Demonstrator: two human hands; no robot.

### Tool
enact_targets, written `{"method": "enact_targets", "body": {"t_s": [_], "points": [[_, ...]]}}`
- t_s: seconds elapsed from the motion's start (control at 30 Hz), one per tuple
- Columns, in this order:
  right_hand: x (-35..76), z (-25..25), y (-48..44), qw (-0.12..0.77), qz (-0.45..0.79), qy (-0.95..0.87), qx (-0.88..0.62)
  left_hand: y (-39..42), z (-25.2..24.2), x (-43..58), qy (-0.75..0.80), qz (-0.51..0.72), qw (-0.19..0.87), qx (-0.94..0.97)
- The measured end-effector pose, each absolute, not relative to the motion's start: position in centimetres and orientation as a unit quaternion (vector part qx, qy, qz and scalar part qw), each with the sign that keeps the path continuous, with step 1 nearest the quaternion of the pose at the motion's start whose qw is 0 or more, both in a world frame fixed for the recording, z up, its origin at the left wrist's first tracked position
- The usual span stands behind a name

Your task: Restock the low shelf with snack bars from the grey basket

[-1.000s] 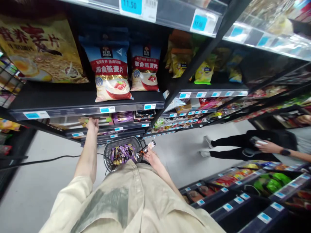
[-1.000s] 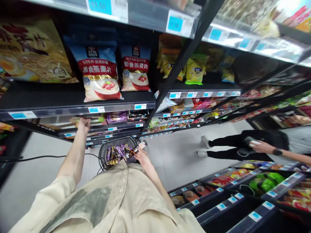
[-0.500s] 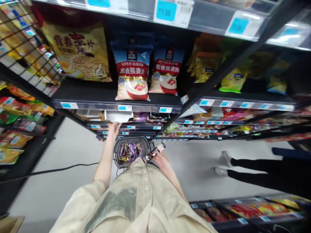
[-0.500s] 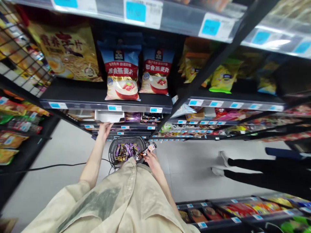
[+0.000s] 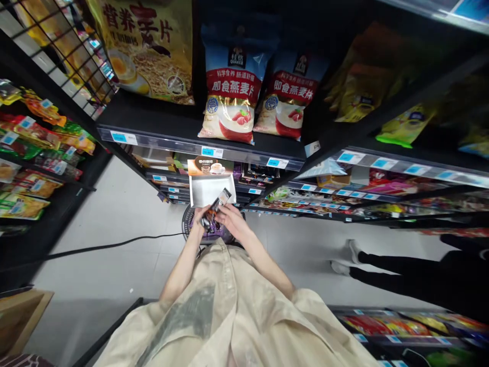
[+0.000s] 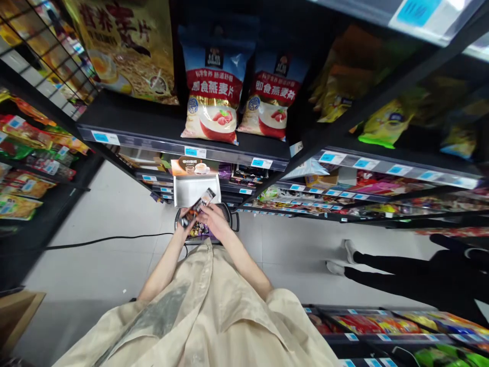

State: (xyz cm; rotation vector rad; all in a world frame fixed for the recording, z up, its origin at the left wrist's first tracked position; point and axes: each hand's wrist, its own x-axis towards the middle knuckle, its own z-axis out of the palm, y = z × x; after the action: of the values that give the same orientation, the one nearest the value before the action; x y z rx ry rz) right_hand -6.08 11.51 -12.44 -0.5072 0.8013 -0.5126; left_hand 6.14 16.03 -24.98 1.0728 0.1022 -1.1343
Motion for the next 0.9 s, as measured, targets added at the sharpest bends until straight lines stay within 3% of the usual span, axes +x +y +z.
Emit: {"method": "enact_targets", "body": {"t_s": [0.1,0.23,0.43,0.73,0.8,0.9], "points": [[-4.0,-13.7,11.1,0.821,-0.327,0.422,-0.200,16.4,-25.2,5.5,0.061,-0.501,0.724,0.471],[-4.6,-14.3,11.8,0.814,-0.270,0.390,-0.335,16.6,-25.4,5.7,0.072,-0.501,0.725,0.466],[-3.8,-13.9,9.9,0.571,-0.257,0.361,-0.691,17.0,-25.3,6.2,0.062,-0.505,0.719,0.474],[1.4,-17.3,6.7,0.530,-0.241,0.367,-0.725,16.8,-24.6,7.1,0.072,-0.502,0.701,0.501],[1.7,-17.3,6.5,0.476,-0.220,0.363,-0.771,17.1,-23.9,7.1,0.080,-0.504,0.694,0.508],[1.4,-16.9,7.2,0.307,-0.091,0.412,-0.853,18.7,-22.1,6.0,0.068,-0.533,0.667,0.516]]}}
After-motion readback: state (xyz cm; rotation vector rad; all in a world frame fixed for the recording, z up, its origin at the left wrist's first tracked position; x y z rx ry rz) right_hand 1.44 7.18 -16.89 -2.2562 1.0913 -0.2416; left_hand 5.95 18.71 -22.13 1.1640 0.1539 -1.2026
